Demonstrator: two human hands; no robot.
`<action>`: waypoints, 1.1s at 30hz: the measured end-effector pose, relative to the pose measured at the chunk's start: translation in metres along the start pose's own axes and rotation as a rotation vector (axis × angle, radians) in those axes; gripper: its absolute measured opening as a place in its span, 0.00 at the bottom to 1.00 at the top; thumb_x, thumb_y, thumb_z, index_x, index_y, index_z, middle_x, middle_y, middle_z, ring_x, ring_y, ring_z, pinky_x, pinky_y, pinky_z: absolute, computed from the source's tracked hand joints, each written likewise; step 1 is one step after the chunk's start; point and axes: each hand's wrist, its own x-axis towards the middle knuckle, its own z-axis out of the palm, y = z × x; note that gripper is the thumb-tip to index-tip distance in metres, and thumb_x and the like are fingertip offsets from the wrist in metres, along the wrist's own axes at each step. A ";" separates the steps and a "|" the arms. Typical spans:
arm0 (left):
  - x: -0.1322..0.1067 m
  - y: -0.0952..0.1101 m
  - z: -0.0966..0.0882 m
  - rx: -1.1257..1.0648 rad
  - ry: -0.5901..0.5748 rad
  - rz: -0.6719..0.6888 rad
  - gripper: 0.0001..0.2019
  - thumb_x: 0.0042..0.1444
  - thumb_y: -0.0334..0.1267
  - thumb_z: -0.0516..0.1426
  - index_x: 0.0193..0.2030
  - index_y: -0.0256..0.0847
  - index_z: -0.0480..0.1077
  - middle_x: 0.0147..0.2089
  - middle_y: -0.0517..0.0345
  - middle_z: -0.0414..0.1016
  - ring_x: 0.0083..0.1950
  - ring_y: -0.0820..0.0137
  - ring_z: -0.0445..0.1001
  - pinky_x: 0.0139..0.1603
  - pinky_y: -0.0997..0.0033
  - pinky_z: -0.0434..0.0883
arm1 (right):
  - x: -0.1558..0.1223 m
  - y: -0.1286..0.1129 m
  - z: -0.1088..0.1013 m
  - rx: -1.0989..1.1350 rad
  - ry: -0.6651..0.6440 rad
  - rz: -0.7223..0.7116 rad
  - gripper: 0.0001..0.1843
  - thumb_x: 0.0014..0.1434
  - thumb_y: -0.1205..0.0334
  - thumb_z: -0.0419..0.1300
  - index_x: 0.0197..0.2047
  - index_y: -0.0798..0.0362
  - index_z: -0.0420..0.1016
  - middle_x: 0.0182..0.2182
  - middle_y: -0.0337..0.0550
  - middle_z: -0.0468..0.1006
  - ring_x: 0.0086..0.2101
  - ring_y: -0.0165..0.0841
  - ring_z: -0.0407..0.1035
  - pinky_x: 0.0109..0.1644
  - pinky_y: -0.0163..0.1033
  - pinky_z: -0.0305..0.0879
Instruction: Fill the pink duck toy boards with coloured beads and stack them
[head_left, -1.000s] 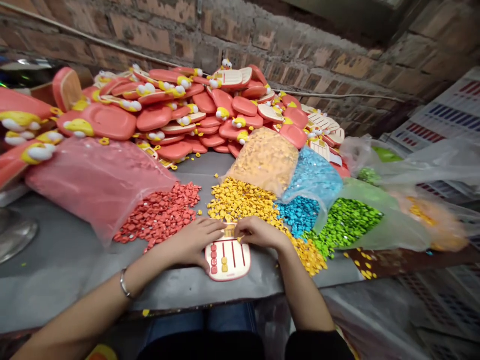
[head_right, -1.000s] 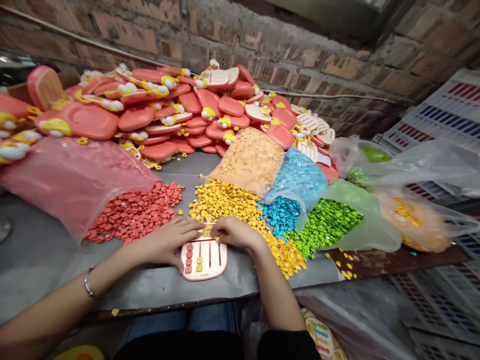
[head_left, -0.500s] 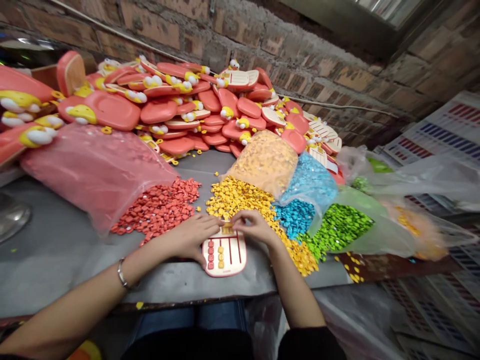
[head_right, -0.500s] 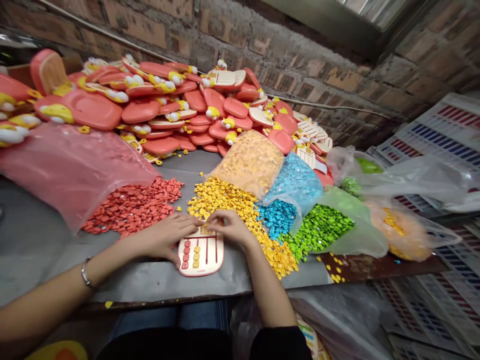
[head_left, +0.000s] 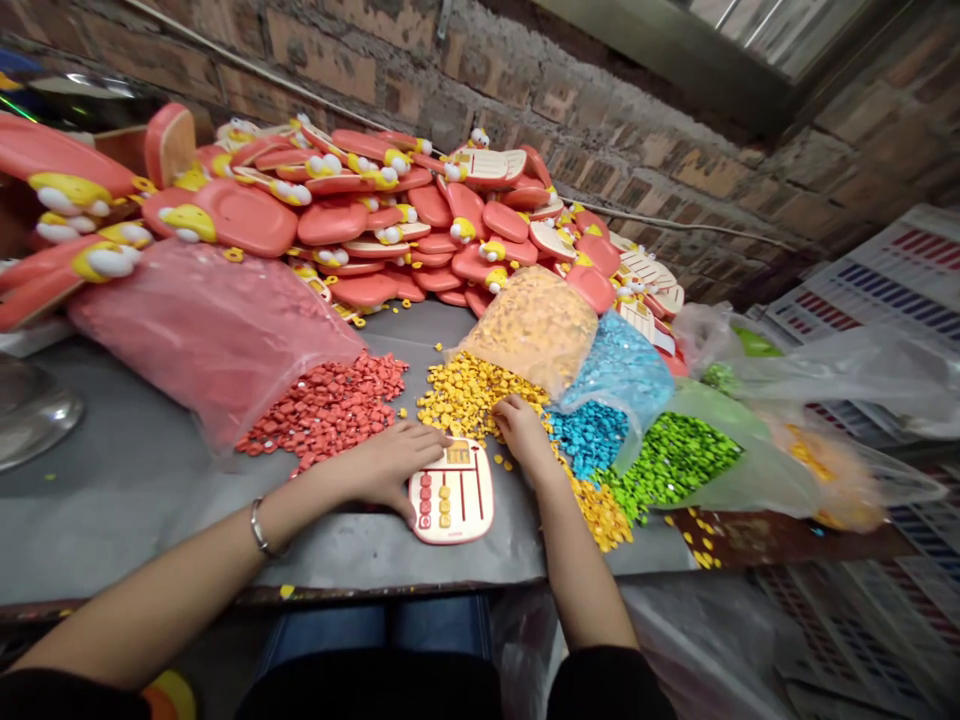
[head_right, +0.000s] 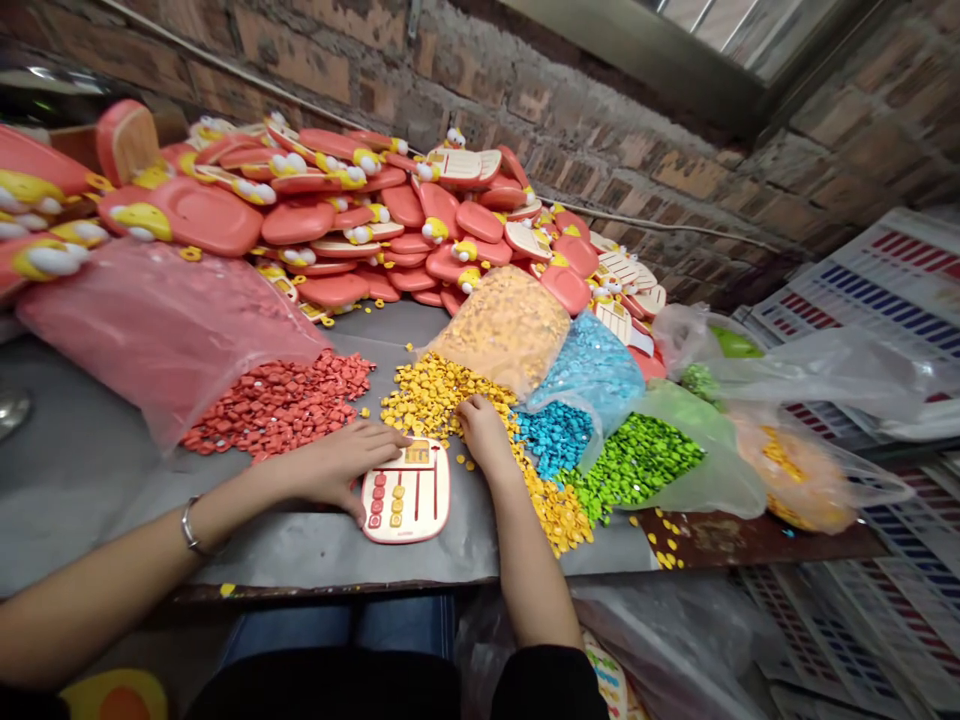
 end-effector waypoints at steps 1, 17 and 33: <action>0.000 0.000 0.000 -0.002 0.007 0.006 0.34 0.48 0.58 0.64 0.56 0.39 0.65 0.65 0.43 0.63 0.64 0.51 0.61 0.62 0.55 0.54 | 0.000 0.000 -0.001 -0.005 -0.009 0.006 0.11 0.61 0.72 0.52 0.35 0.54 0.75 0.35 0.46 0.72 0.36 0.34 0.65 0.41 0.36 0.62; -0.001 -0.002 0.003 0.013 -0.010 -0.013 0.37 0.45 0.58 0.66 0.56 0.38 0.65 0.65 0.42 0.62 0.64 0.51 0.61 0.62 0.56 0.55 | -0.007 -0.020 -0.029 0.811 -0.198 0.055 0.13 0.58 0.51 0.63 0.39 0.52 0.77 0.41 0.46 0.71 0.38 0.35 0.69 0.37 0.38 0.69; -0.003 -0.004 0.008 0.006 0.048 0.019 0.35 0.47 0.57 0.65 0.56 0.38 0.65 0.63 0.43 0.65 0.64 0.51 0.62 0.62 0.55 0.55 | -0.007 -0.036 -0.037 0.449 -0.314 -0.072 0.04 0.56 0.65 0.62 0.37 0.53 0.77 0.33 0.42 0.76 0.35 0.33 0.68 0.38 0.37 0.63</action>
